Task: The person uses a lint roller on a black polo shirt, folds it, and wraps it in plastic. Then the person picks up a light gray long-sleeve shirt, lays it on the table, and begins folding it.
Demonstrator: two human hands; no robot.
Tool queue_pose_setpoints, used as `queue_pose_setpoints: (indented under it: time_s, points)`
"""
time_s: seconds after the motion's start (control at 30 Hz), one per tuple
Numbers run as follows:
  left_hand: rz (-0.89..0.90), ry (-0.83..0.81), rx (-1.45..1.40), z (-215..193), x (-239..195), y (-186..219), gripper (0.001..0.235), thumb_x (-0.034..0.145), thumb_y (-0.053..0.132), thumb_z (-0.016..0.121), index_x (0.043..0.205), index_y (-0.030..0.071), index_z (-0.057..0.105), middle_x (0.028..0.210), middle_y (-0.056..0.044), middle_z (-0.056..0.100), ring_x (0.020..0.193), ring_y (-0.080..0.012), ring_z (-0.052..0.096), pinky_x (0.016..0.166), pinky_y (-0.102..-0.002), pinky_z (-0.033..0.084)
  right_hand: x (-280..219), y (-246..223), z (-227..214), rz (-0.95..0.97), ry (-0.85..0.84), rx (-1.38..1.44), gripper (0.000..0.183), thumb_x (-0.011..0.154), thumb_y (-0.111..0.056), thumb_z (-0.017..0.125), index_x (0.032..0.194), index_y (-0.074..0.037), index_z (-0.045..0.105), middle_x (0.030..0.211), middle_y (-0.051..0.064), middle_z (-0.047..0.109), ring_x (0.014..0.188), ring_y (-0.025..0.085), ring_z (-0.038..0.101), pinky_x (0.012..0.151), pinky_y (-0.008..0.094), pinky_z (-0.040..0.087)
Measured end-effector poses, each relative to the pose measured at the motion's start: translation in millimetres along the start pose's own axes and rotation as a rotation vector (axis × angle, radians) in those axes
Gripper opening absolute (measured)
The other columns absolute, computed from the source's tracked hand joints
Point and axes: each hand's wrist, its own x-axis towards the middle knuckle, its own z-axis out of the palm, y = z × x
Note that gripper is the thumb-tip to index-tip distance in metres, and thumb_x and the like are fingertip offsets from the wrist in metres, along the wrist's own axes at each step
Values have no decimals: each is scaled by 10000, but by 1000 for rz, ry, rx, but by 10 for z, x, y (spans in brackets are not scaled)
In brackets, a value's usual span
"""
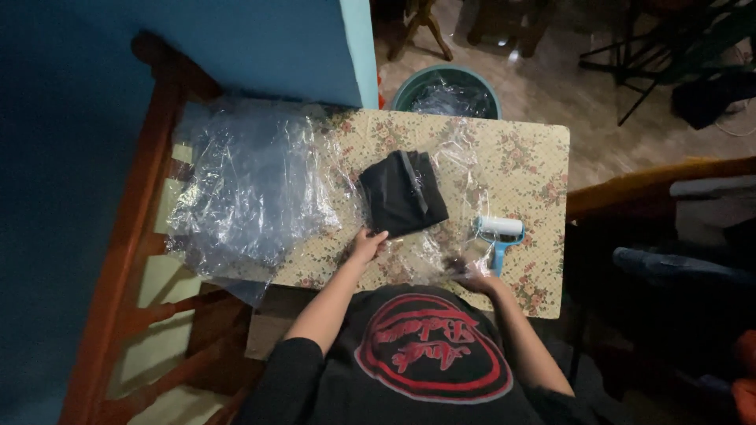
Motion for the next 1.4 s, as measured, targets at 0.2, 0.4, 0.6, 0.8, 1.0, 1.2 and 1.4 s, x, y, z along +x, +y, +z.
queue_pose_setpoints:
  time_s: [0.2,0.4,0.6,0.8,1.0,1.2,1.4]
  points:
    - [19,32,143,-42,-44,-20,459,897,362,808,1188,27,691,893,-110,743,721,-179,751,558,-255,572,-682,697,-624,-218,35,755,155,853,83,663,956,151,756,858,300,763,779,393,780,720,524,624]
    - [1,-8,147,-17,-128,100,405,932,342,787,1175,35,682,932,-107,771,819,-188,785,630,-285,619,-286,143,-845,-130,789,287,501,1011,-319,772,1337,13,587,1137,309,685,1112,427,676,930,527,527]
    - [-13,35,410,-18,-1,79,645,954,529,704,1432,107,608,1280,-149,685,1172,-309,680,904,-420,563,321,-357,-772,87,671,-2,1058,851,-545,838,1575,14,306,1305,343,618,1211,442,642,998,578,524]
    - [-38,118,313,-114,269,-68,621,960,428,700,1441,55,574,1156,-164,729,1048,-298,737,798,-399,628,964,164,-770,123,604,-122,349,790,-300,813,1119,-191,770,877,44,769,972,297,753,875,449,580]
    - [75,61,-67,-216,-629,704,647,899,187,822,1455,47,524,1393,-242,565,1241,-365,613,988,-469,524,93,-898,-779,-302,565,489,448,962,-84,716,1358,23,535,785,198,670,652,222,683,585,334,599]
    - [366,-183,-317,-727,-753,1125,399,934,71,712,1326,57,637,698,-131,706,568,-153,689,554,-204,532,-372,-1751,-840,-562,585,538,429,996,14,644,1417,-10,565,777,180,682,642,209,700,560,288,591]
    - [279,-345,-530,-946,-1239,1686,421,831,55,586,1219,21,746,668,-39,651,537,-93,625,533,-195,519,-280,-1554,-1144,-470,426,768,343,915,-15,604,1240,52,694,936,168,723,771,177,722,719,319,646]
